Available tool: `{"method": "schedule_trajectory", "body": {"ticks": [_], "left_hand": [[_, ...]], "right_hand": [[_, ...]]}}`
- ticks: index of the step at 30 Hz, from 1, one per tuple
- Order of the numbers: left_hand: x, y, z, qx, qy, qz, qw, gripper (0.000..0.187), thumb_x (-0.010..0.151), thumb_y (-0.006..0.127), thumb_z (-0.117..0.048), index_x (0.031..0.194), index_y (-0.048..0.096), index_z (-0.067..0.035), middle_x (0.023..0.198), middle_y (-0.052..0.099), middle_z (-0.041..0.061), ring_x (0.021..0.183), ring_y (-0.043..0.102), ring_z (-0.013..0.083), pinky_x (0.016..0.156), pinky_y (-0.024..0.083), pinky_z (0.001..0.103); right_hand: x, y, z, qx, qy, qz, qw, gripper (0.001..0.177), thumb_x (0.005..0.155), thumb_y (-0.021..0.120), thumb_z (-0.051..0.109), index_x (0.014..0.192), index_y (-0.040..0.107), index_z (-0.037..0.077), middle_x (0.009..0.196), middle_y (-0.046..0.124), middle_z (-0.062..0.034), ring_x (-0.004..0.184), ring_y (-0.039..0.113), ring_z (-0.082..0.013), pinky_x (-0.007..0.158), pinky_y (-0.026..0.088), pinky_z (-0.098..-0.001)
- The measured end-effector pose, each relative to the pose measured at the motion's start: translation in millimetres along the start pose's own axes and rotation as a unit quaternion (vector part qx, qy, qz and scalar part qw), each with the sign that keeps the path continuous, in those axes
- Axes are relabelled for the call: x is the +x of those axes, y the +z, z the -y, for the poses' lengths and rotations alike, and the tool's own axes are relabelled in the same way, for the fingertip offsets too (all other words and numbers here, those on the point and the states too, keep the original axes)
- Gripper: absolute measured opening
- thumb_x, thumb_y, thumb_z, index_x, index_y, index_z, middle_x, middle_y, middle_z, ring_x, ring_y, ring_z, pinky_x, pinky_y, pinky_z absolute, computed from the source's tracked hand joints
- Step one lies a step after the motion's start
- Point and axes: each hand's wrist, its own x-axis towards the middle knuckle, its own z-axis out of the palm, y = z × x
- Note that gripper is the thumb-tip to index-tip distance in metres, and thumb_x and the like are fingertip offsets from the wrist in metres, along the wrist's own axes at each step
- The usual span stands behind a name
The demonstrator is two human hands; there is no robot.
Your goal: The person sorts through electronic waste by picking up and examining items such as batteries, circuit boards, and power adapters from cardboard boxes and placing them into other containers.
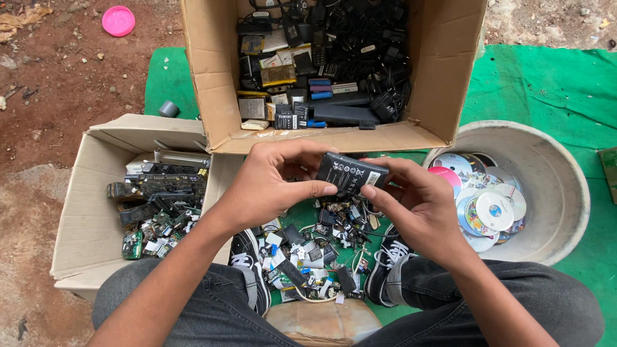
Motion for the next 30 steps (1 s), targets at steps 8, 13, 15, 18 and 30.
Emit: {"method": "schedule_trajectory", "body": {"ticks": [8,13,15,18,30], "left_hand": [[-1.7,1.8,2.1,-0.018,0.002,-0.010,1.000,0.044,0.072,0.091,-0.006,0.115,0.077,-0.006,0.086,0.075,0.006,0.082,0.066,0.0097,0.075,0.061,0.022],[1.3,2.7,15.9,-0.022,0.001,-0.022,1.000,0.039,0.081,0.085,-0.006,0.118,0.076,-0.006,0.098,0.078,0.010,0.089,0.071,0.0124,0.081,0.063,0.024],[1.9,7.8,13.3,-0.050,-0.012,-0.014,0.999,0.039,0.084,0.082,-0.007,0.122,0.074,-0.004,0.100,0.078,0.013,0.088,0.071,0.0128,0.081,0.064,0.026],[-1.2,12.3,14.3,-0.108,-0.037,0.019,0.993,0.038,0.090,0.073,-0.004,0.128,0.071,-0.002,0.104,0.078,0.016,0.091,0.072,0.0145,0.083,0.066,0.029],[-4.8,13.0,-0.4,-0.086,-0.013,0.037,0.996,0.039,0.091,0.074,-0.008,0.130,0.068,-0.003,0.107,0.077,0.015,0.097,0.073,0.0151,0.085,0.065,0.028]], "right_hand": [[-0.8,-0.1,-5.4,0.049,0.025,-0.013,0.998,0.035,0.088,0.073,-0.006,0.123,0.067,-0.009,0.093,0.070,-0.0154,0.080,0.066,-0.0175,0.064,0.065,-0.0299],[4.9,-2.7,2.2,-0.148,-0.125,-0.023,0.981,0.036,0.081,0.082,-0.007,0.116,0.075,-0.001,0.091,0.074,-0.0155,0.067,0.071,-0.0213,0.058,0.062,-0.0326],[7.0,2.3,3.5,-0.234,-0.262,-0.050,0.935,0.028,0.082,0.079,-0.013,0.107,0.079,0.000,0.094,0.075,-0.0171,0.069,0.070,-0.0258,0.057,0.058,-0.0349],[5.9,0.3,1.7,-0.343,-0.417,-0.055,0.840,0.024,0.085,0.075,-0.013,0.100,0.083,0.004,0.100,0.075,-0.0180,0.078,0.068,-0.0318,0.064,0.058,-0.0404],[3.6,4.7,-2.4,-0.332,-0.386,-0.016,0.861,0.029,0.080,0.085,0.001,0.108,0.081,0.007,0.107,0.070,-0.0171,0.080,0.064,-0.0300,0.069,0.058,-0.0429]]}}
